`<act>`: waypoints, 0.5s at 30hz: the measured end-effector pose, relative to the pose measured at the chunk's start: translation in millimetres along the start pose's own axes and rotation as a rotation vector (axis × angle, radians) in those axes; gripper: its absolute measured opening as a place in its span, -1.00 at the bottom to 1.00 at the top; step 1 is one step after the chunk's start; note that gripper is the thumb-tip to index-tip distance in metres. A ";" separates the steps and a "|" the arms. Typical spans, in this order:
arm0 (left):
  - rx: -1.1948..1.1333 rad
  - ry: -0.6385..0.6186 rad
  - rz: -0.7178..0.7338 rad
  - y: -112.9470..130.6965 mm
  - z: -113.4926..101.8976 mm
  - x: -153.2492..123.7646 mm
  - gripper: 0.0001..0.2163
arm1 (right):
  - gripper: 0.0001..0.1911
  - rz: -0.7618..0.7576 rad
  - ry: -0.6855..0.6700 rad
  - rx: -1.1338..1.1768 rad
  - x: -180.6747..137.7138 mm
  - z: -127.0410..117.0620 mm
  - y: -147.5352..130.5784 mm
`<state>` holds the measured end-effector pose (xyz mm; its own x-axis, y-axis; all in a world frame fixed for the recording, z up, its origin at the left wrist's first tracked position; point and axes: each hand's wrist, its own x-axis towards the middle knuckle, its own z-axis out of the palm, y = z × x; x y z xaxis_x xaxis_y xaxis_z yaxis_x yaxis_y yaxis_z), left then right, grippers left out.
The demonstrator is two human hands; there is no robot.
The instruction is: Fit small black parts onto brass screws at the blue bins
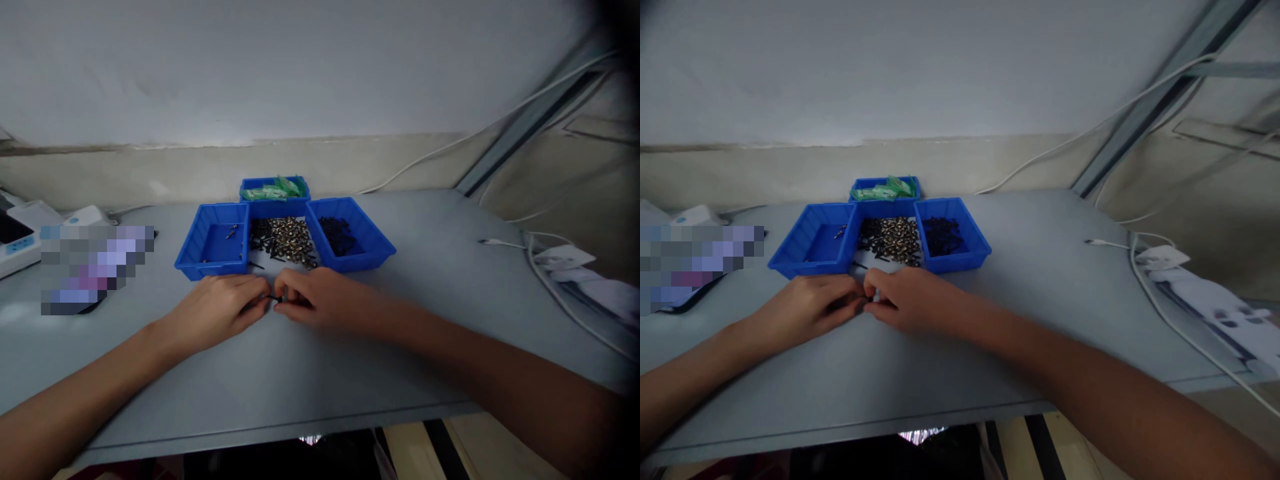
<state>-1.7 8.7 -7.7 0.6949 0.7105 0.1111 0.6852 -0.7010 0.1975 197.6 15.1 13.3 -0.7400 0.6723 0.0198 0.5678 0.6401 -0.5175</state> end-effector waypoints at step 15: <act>0.022 0.041 -0.084 -0.7 -0.2 1.4 -0.86 | -0.89 0.038 0.087 -0.117 1.9 3.5 7.6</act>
<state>-1.3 10.1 -7.6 0.6258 0.7682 0.1351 0.7454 -0.6400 0.1864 199.3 20.0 6.4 -0.6857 0.7236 0.0790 0.6368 0.6489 -0.4163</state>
